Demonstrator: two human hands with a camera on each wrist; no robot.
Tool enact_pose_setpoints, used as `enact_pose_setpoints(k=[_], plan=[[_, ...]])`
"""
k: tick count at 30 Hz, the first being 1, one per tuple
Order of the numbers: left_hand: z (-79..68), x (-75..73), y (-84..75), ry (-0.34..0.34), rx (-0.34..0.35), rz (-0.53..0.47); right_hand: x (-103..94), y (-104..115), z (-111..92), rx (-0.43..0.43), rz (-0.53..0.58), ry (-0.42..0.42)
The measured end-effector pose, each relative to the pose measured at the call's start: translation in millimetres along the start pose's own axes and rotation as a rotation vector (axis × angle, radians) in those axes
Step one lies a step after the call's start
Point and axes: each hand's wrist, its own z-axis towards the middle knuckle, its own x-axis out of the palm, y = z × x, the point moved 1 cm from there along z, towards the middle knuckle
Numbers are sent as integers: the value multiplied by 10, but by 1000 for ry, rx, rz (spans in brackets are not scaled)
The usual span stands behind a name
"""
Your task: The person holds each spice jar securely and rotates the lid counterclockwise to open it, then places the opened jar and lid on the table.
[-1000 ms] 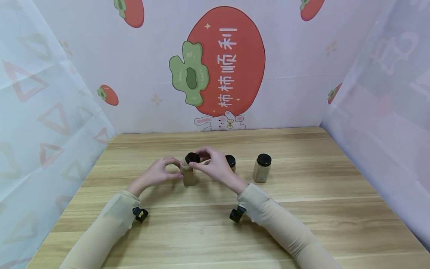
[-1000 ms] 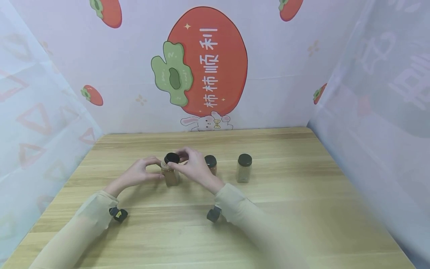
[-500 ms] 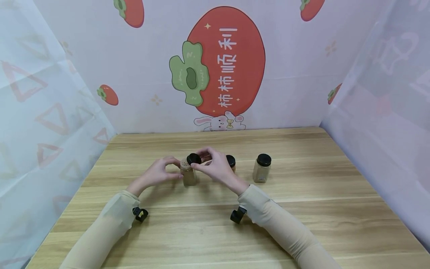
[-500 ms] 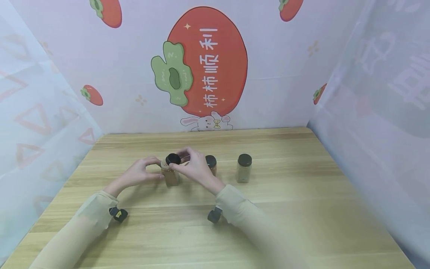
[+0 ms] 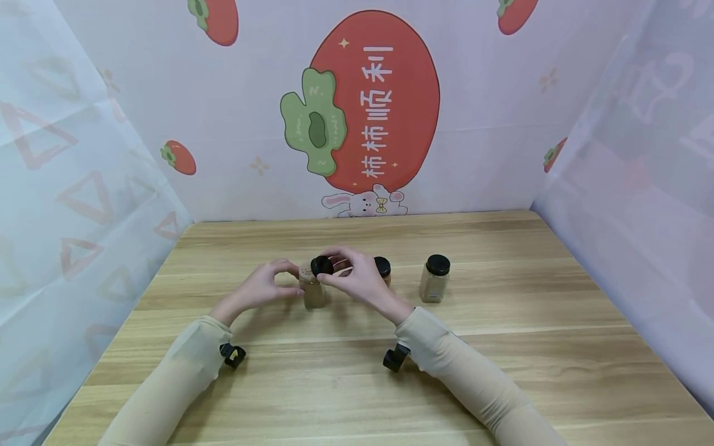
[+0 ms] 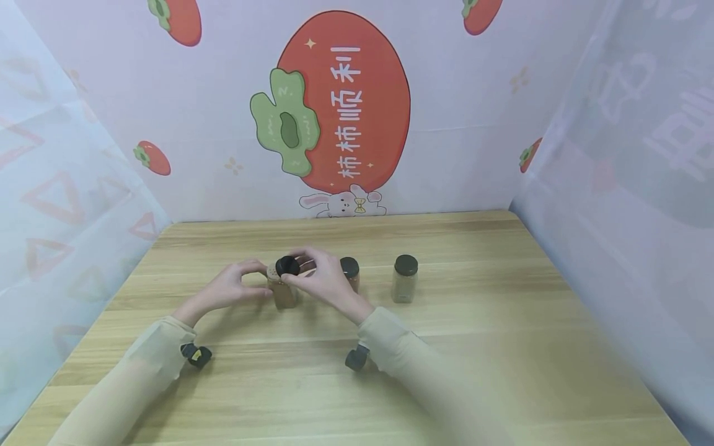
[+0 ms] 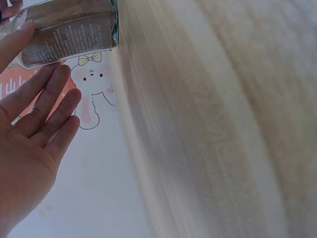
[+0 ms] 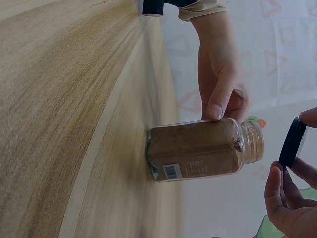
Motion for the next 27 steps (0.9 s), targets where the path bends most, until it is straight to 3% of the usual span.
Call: enact_pose_setpoints(k=[12, 27], plan=[[-4, -2, -2, 5, -11, 3, -1, -18, -31, 14, -16, 6], [-3, -3, -9, 6, -5, 3, 21, 13, -61, 42, 52, 34]])
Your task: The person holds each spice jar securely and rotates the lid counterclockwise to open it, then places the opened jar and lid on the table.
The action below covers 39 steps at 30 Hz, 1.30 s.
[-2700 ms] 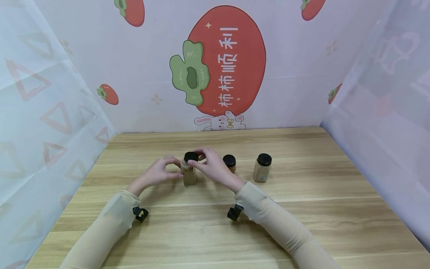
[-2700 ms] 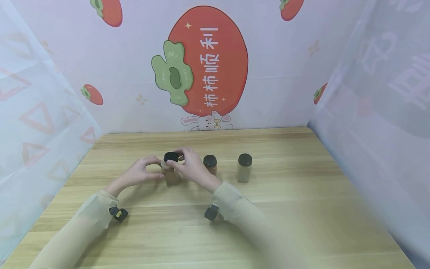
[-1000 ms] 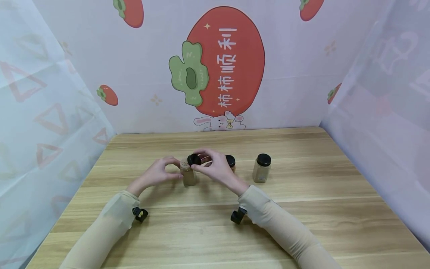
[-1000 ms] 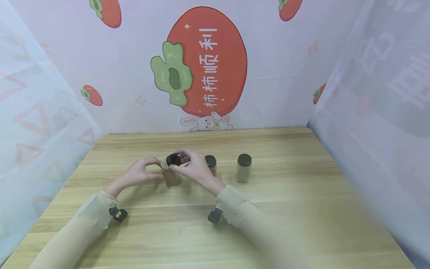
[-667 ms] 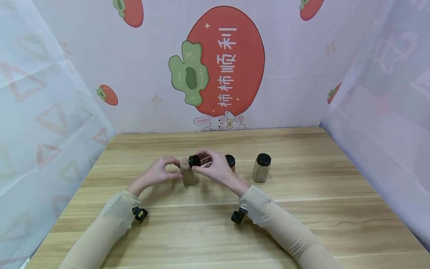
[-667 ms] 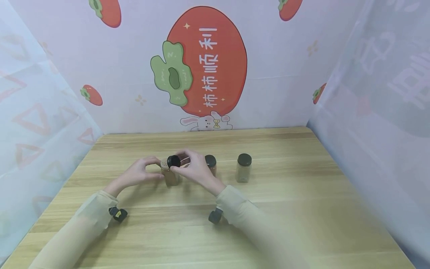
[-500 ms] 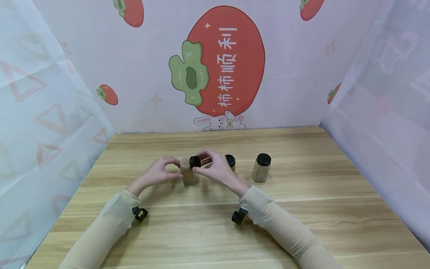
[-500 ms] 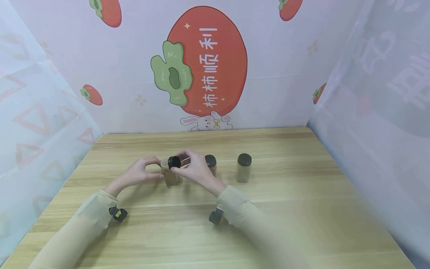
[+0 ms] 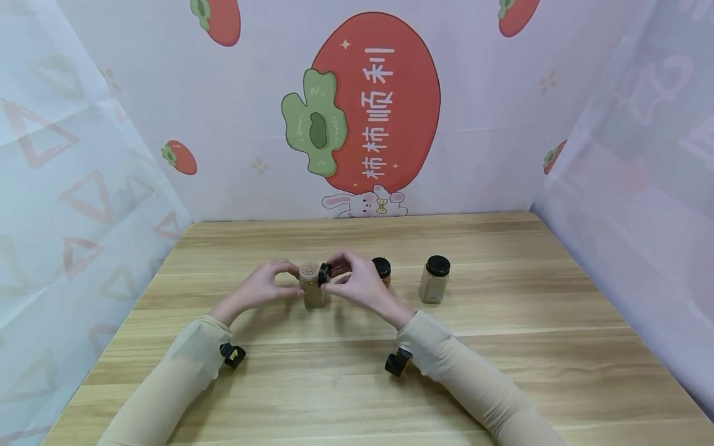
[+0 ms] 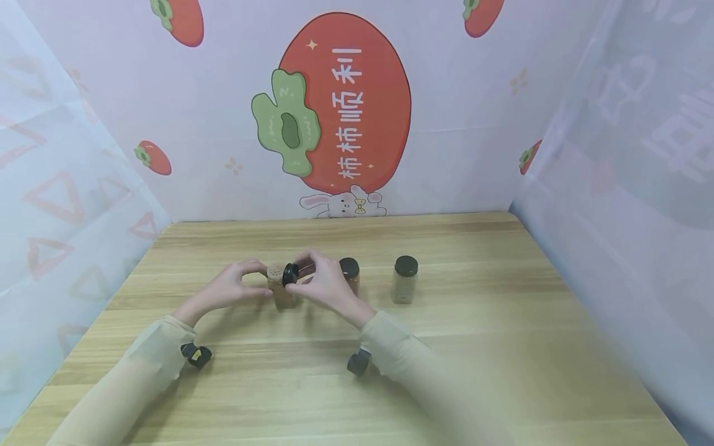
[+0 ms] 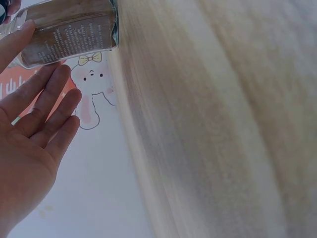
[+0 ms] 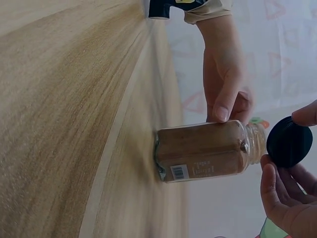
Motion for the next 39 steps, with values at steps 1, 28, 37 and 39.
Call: enact_pose_setpoints(k=[1, 28, 37, 39], plan=[[0, 0, 0, 0, 0, -2, 2, -1, -3, -1, 7, 2], [-8, -2, -14, -1, -16, -5, 28, -75, -41, -47, -4, 53], [-10, -13, -26, 2, -21, -3, 33, -95, -63, -42, -41, 65], [-11, -11, -25, 4, -22, 1, 38, -106, -70, -43, -50, 71]])
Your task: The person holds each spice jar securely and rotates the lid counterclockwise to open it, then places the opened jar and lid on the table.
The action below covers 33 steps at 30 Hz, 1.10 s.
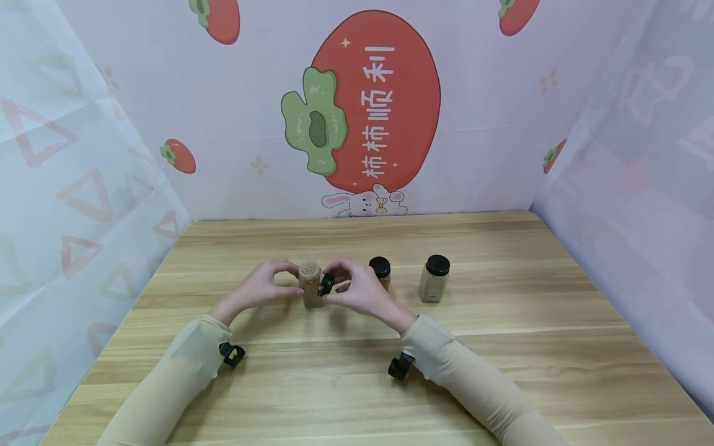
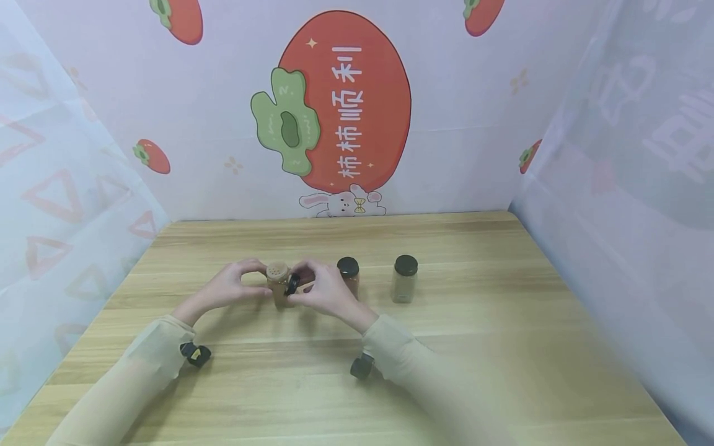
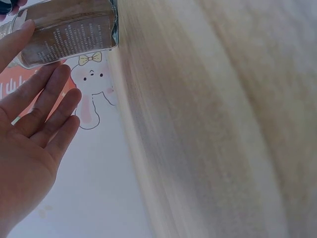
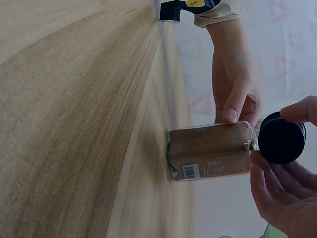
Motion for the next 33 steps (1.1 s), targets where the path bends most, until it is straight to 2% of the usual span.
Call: enact_pose_setpoints(k=[10, 25, 33], plan=[[4, 2, -4, 1, 0, -4, 22, -39, -13, -13, -21, 7], [5, 2, -11, 3, -8, -13, 36, -41, -31, -17, -9, 79], [12, 5, -3, 0, 0, -5, 70, -83, -36, -27, -49, 138]])
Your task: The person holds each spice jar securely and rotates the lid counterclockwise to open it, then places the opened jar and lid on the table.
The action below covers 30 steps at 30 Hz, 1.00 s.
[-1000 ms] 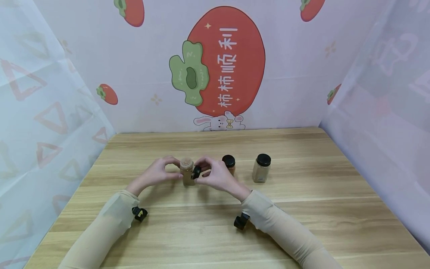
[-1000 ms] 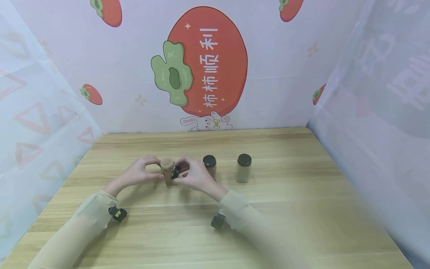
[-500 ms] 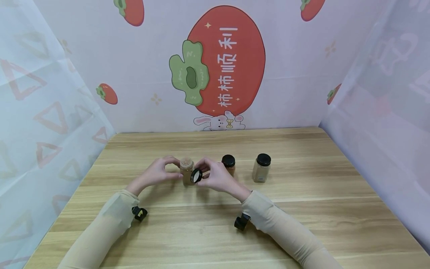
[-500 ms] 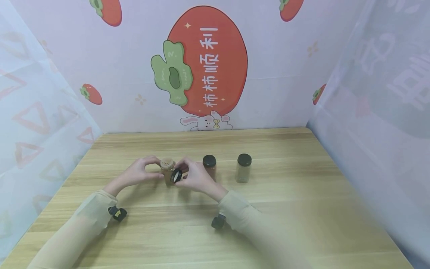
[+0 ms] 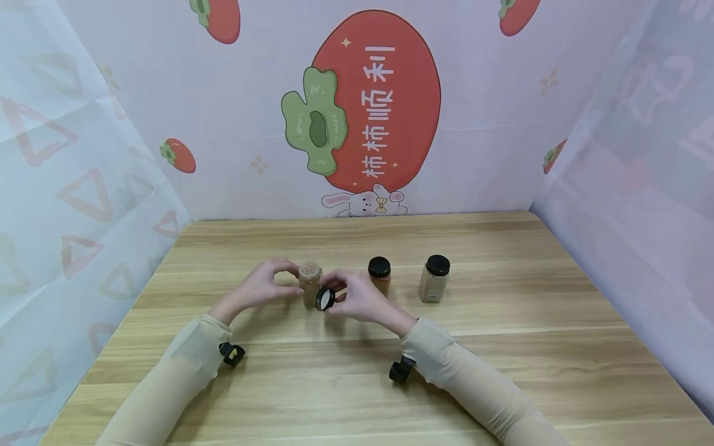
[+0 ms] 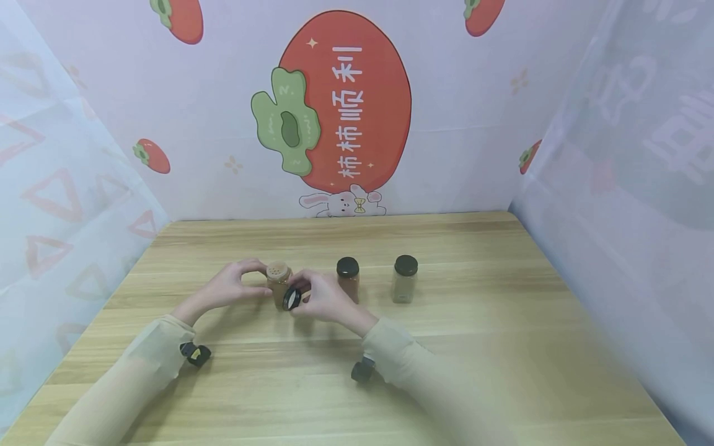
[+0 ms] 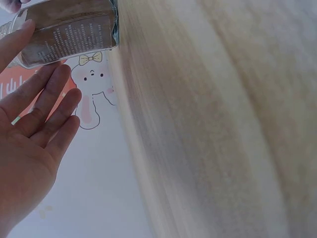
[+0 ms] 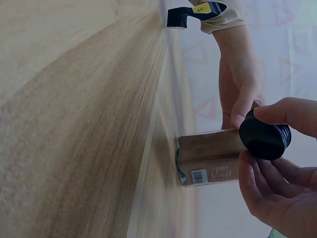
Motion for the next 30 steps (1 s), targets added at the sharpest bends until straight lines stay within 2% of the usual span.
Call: enact_pose_setpoints(k=[4, 15, 21, 30], plan=[[4, 3, 11, -3, 12, 4, 8, 18, -1, 42, 17, 29], [0, 7, 23, -5, 9, 5, 34, 11, 0, 38, -24, 49], [1, 12, 38, -8, 13, 1, 72, -2, 13, 32, -49, 88], [-3, 7, 33, -11, 17, 0, 137, -20, 26, 40, -24, 129]])
